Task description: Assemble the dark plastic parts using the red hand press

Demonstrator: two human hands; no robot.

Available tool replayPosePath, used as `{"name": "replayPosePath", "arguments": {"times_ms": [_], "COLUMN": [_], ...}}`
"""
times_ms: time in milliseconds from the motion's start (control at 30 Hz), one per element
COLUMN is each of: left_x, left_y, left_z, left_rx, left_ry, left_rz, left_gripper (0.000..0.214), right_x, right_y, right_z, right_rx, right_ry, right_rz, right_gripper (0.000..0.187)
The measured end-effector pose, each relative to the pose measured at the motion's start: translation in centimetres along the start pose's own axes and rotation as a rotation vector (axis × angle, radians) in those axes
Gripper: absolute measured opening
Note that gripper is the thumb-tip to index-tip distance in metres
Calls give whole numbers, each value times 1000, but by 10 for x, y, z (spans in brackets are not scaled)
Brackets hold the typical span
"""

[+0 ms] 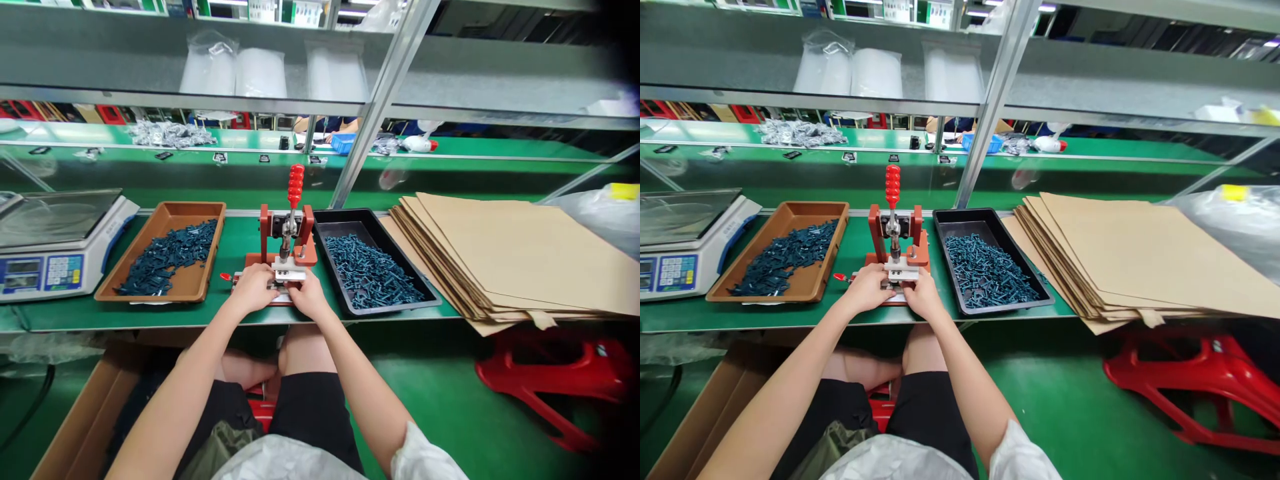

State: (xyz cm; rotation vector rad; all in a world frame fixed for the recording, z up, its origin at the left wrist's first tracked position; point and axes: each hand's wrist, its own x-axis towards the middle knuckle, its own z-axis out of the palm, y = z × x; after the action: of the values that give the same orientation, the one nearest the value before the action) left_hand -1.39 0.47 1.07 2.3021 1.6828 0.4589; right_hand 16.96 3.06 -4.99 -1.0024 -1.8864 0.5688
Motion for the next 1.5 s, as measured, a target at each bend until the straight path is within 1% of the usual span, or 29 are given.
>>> {"name": "replayPosePath", "arguments": {"times_ms": [133, 233, 400, 500, 633, 733, 767, 800, 833, 867, 933, 967, 1000, 1033, 1067, 1100, 1133, 1200, 1267, 1300, 1367, 1400, 1467, 1500], "left_x": [-1, -2, -4, -4, -3, -11, -16, -21, -27, -33, -38, -37, -35, -30, -25, -21, -17, -13, -15, -16, -15, -12, -1, 6], "left_y": [1, 1, -2, -4, -1, 1, -1, -3, -7, -13, -26, -31, -34, -34, -33, -29, -24, -16, -14, -15, -18, -18, -11, -4], "left_z": [0, 2, 6, 6, 7, 9, 9, 10, 10, 9, 8, 8, 9, 10, 12, 15, 18, 23, 25, 23, 16, 11, -5, -15], "left_rx": [-15, -18, -35, -34, -35, -21, -20, -20, -25, -37, -120, -208, -323, -436, -512, -531, -492, -336, -258, -280, -390, -450, -536, -556], "left_ry": [5, 23, 57, 58, 71, 105, 141, 212, 319, 458, 747, 846, 885, 864, 802, 716, 629, 486, 393, 359, 346, 372, 482, 548], "left_rz": [-10, -17, 6, 10, 12, 80, 118, 140, 136, 93, -76, -165, -228, -254, -247, -216, -176, -111, -90, -93, -127, -150, -175, -164], "left_gripper": [17, 16, 19, 20, 19, 18, 20, 22, 25, 27, 34, 38, 42, 46, 49, 52, 55, 64, 69, 69, 65, 64, 62, 60], "right_x": [1, 0, -3, -3, -1, 0, 0, 0, 1, 1, 1, 1, 1, 1, 2, 2, 3, 4, 6, 7, 9, 10, 12, 12], "right_y": [3, 4, 3, 2, -1, -4, -4, -5, -6, -6, -7, -8, -8, -8, -8, -8, -7, -4, 0, 3, 8, 9, 11, 10], "right_z": [0, 1, 3, 4, 2, 1, 0, 0, 0, 0, 0, 0, 0, -1, -1, -1, -2, -3, -4, -5, -5, -6, -7, -7], "right_rx": [78, 95, 74, 66, 41, 22, 20, 22, 26, 30, 38, 44, 51, 61, 76, 97, 121, 175, 219, 236, 275, 304, 363, 389], "right_ry": [-54, -46, -48, -60, -6, -8, -14, -17, -17, -17, -19, -21, -22, -20, -18, -21, -27, -42, -57, -68, -123, -161, -214, -224], "right_rz": [2, 22, 54, 31, -31, -53, -56, -59, -62, -62, -62, -61, -56, -49, -37, -22, 1, 72, 177, 227, 286, 291, 286, 291], "right_gripper": [27, 30, 25, 26, 31, 32, 31, 30, 30, 29, 30, 29, 29, 29, 29, 29, 29, 31, 32, 32, 29, 27, 25, 25]}}
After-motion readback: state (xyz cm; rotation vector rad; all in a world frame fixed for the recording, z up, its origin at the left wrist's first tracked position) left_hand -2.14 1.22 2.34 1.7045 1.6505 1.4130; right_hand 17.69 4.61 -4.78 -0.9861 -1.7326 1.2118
